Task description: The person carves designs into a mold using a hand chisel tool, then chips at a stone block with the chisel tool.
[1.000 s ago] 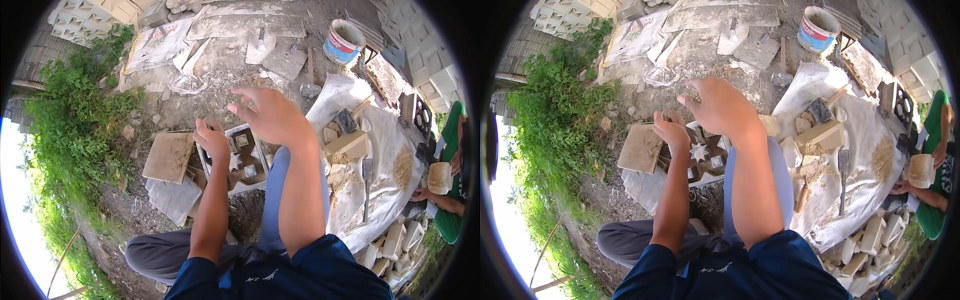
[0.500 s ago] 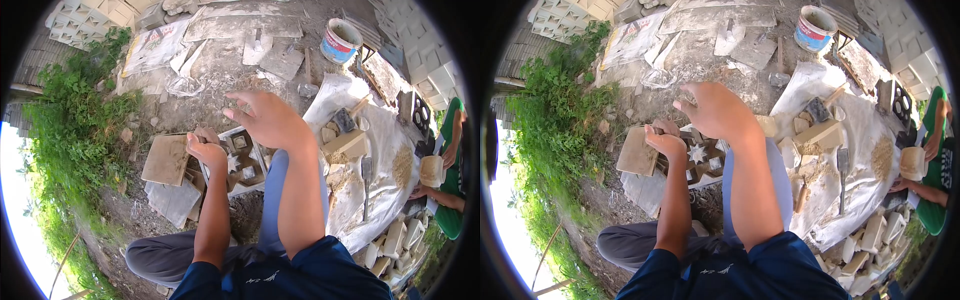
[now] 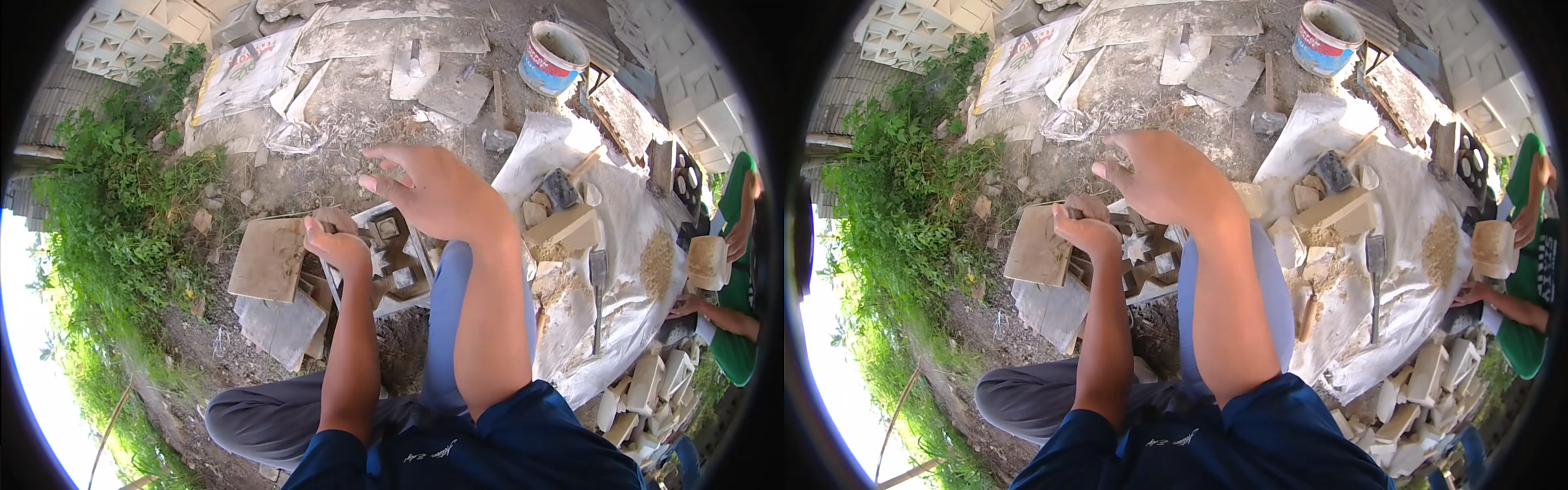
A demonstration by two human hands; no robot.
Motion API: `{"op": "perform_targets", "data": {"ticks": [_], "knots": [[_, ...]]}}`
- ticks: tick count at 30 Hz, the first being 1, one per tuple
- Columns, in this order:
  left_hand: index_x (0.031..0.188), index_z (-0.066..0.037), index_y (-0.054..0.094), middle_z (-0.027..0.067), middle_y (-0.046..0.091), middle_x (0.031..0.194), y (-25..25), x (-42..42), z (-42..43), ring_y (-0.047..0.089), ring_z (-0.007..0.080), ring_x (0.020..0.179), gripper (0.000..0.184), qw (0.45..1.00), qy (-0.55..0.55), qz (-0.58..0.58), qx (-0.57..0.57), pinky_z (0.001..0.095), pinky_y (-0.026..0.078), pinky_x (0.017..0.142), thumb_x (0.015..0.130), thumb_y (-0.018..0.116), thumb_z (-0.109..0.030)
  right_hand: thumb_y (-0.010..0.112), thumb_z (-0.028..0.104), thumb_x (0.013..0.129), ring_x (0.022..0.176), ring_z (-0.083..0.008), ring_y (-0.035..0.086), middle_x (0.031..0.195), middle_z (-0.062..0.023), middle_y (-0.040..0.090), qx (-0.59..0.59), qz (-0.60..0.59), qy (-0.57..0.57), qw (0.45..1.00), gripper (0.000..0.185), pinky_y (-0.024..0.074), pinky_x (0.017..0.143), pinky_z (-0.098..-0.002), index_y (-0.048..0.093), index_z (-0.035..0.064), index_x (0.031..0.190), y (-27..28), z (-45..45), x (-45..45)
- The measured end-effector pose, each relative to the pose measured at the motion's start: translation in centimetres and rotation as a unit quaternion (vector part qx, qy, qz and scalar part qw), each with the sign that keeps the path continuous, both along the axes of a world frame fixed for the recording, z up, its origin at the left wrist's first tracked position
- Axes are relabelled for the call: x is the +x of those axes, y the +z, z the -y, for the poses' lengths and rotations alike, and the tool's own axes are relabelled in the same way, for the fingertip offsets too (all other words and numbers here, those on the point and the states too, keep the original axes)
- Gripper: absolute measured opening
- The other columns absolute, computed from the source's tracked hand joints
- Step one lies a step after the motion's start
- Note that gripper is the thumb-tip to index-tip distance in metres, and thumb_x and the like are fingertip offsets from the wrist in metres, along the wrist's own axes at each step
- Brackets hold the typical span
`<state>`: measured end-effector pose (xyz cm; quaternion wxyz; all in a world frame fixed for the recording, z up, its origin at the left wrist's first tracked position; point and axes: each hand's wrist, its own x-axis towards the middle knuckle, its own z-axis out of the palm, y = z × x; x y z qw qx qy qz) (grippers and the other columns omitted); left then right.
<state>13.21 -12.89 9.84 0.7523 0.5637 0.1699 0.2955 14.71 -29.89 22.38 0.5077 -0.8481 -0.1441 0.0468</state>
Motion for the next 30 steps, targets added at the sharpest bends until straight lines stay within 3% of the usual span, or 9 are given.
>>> {"op": "perform_targets", "data": {"ticks": [3,7,9,11,13,18,23,25,30], "knots": [[0.057,-0.014,0.027,-0.0003,0.024,0.048,1.0,1.3,0.0,0.022,0.0120,0.042,0.053,0.995,0.092,-0.044,0.021,0.0300,0.015,0.043,0.102,0.031,-0.040,0.066,0.041,0.097,0.092,-0.0349,0.071,0.112,-0.0215,0.072,-0.023,-0.002,0.035,0.999,0.050,0.0543,0.082,-0.0428,0.064,0.0070,0.133,0.5,-0.3,0.8],[0.058,-0.014,0.026,0.0006,0.024,0.048,1.9,-0.1,-0.3,0.023,0.0137,0.042,0.053,0.999,-0.001,0.042,-0.032,0.0316,0.017,0.043,0.103,0.032,-0.042,0.066,0.036,0.096,0.101,-0.0410,0.069,0.105,-0.0245,0.072,-0.010,-0.016,0.022,1.000,0.046,0.0530,0.090,-0.0474,0.066,0.0015,0.127,0.5,0.0,0.5],[0.057,-0.014,0.028,0.0003,0.026,0.047,1.4,2.1,-0.3,0.022,0.0136,0.042,0.055,0.968,0.190,-0.091,-0.134,0.0310,0.019,0.043,0.102,0.033,-0.044,0.066,0.036,0.096,0.101,-0.0406,0.069,0.105,-0.0245,0.072,0.003,0.016,0.047,0.999,0.047,0.0530,0.090,-0.0475,0.065,0.0020,0.128,0.2,-0.3,0.2],[0.057,-0.015,0.028,0.0004,0.025,0.047,1.0,1.0,-1.9,0.021,0.0134,0.042,0.054,0.985,0.125,-0.063,-0.098,0.0307,0.019,0.043,0.102,0.032,-0.045,0.066,0.036,0.096,0.102,-0.0403,0.068,0.105,-0.0246,0.072,-0.020,-0.012,0.008,1.000,0.047,0.0527,0.091,-0.0473,0.065,0.0016,0.127,0.1,-0.5,0.5],[0.058,-0.015,0.027,0.0004,0.025,0.049,1.4,-0.8,-1.8,0.021,0.0140,0.042,0.053,0.996,0.000,0.054,-0.068,0.0313,0.018,0.043,0.103,0.033,-0.044,0.066,0.039,0.096,0.098,-0.0385,0.069,0.107,-0.0238,0.072,-0.015,0.006,0.017,1.000,0.049,0.0531,0.087,-0.0454,0.065,0.0041,0.130,-0.2,-0.4,0.7],[0.057,-0.014,0.031,0.0003,0.026,0.047,1.5,1.0,-2.6,0.022,0.0137,0.042,0.055,0.994,0.063,-0.056,-0.074,0.0308,0.017,0.042,0.103,0.032,-0.044,0.066,0.041,0.097,0.098,-0.0371,0.070,0.111,-0.0224,0.072,-0.020,-0.013,0.039,0.999,0.050,0.0535,0.085,-0.0433,0.064,0.0063,0.132,0.2,-0.6,0.7],[0.058,-0.013,0.035,0.0004,0.029,0.047,4.4,-1.0,-1.7,0.023,0.0137,0.042,0.057,0.996,0.060,0.013,-0.064,0.0306,0.019,0.044,0.104,0.033,-0.047,0.065,0.038,0.096,0.108,-0.0408,0.066,0.113,-0.0249,0.070,0.006,0.022,0.033,0.999,0.048,0.0514,0.094,-0.0465,0.065,0.0028,0.128,-0.2,-0.2,0.5],[0.065,-0.009,0.041,0.0022,0.035,0.052,5.2,-1.4,-2.3,0.031,0.0146,0.047,0.055,0.983,-0.064,0.133,-0.108,0.0295,0.026,0.048,0.105,0.035,-0.047,0.065,0.038,0.096,0.110,-0.0410,0.066,0.115,-0.0250,0.070,0.001,0.013,0.030,0.999,0.048,0.0509,0.095,-0.0466,0.065,0.0029,0.129,-0.2,-0.1,0.5],[0.068,-0.006,0.046,0.0046,0.042,0.058,5.1,-2.2,-2.4,0.036,0.0149,0.053,0.056,0.989,-0.046,0.102,-0.093,0.0307,0.031,0.053,0.108,0.035,-0.044,0.065,0.040,0.098,0.104,-0.0353,0.069,0.119,-0.0215,0.070,-0.043,-0.016,0.025,0.999,0.050,0.0537,0.090,-0.0424,0.062,0.0083,0.136,0.1,-0.2,0.6]]}}
